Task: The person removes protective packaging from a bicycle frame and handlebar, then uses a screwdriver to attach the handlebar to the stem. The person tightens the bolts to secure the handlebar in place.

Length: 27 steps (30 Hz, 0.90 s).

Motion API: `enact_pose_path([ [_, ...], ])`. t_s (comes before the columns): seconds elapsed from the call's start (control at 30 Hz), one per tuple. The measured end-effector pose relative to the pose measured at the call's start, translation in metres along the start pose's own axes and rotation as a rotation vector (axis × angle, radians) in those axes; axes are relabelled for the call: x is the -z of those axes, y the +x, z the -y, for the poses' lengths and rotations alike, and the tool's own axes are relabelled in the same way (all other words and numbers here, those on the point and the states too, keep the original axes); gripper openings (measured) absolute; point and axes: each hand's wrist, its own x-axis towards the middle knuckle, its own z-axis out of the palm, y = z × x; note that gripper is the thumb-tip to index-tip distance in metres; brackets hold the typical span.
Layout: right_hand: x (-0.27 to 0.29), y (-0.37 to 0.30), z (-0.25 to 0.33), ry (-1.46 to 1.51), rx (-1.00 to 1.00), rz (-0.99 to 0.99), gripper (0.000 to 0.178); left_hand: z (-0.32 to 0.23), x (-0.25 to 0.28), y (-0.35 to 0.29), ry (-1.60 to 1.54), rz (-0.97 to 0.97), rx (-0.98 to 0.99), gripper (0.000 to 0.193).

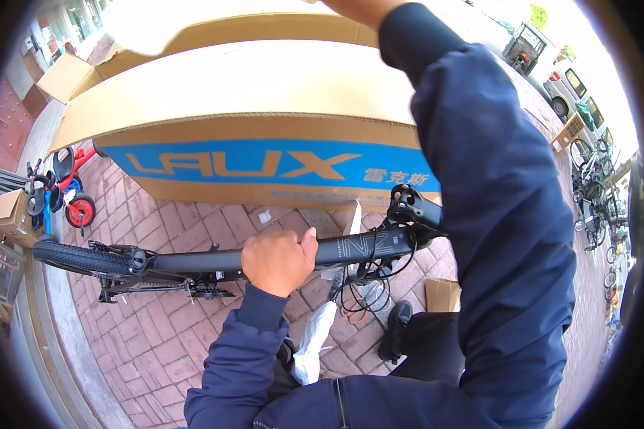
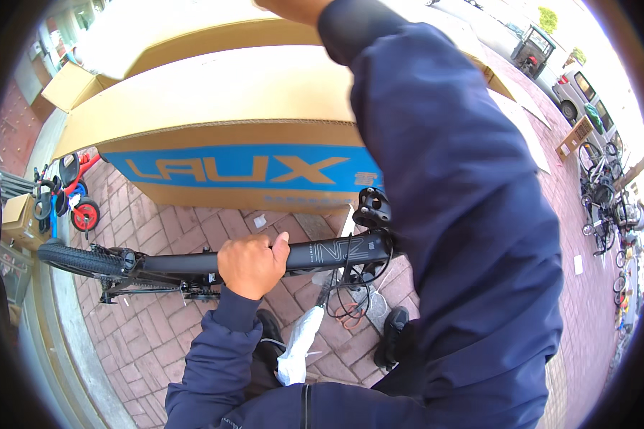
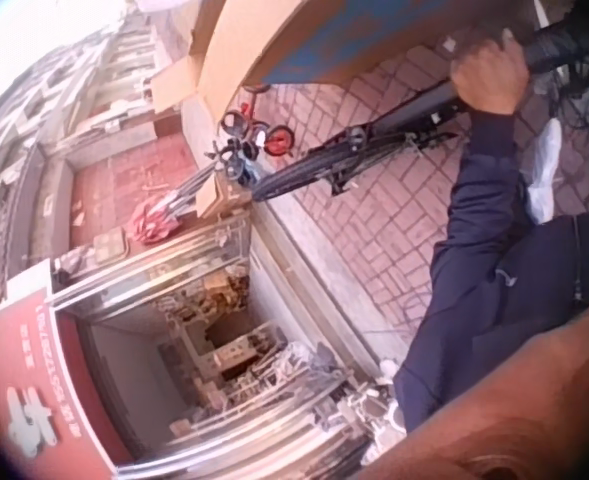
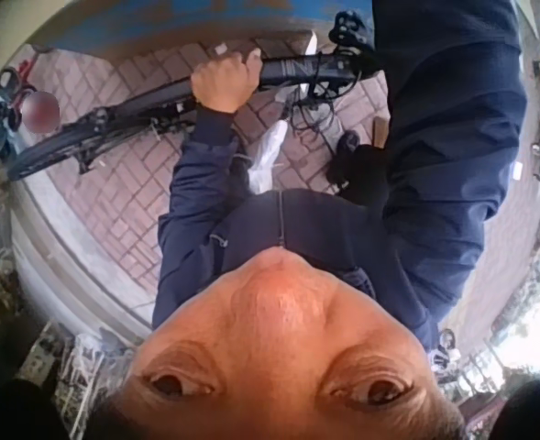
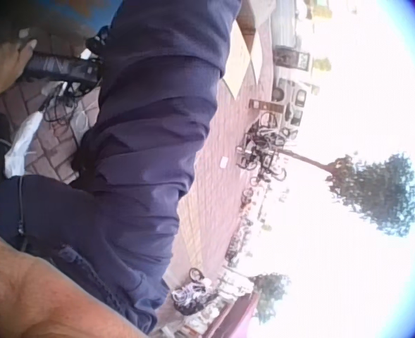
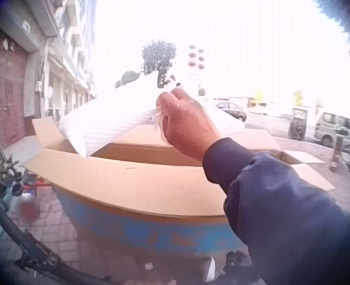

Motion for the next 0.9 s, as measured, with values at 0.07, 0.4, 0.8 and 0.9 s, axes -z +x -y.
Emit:
enact_pose_path([
  [0.07, -0.026, -0.020, -0.011, -0.175, -0.187, -0.016, 0.008, 0.000, 0.000, 0.001, 0.001, -0.002, 0.008, 0.047],
  [0.4, 0.007, -0.113, -0.078, -0.787, -0.557, 0.616, 0.021, 0.002, -0.002, 0.001, -0.049, -0.017, 0.010, 0.046],
  [0.8, 0.047, -0.102, -0.029, -0.169, -0.748, 0.642, 0.013, 0.000, 0.003, 0.003, -0.069, 0.011, 0.046, 0.042],
  [0.9, 0.050, -0.095, 0.019, 0.015, -0.622, 0.614, 0.013, 0.001, 0.008, 0.003, -0.250, 0.005, 0.118, 0.034],
])
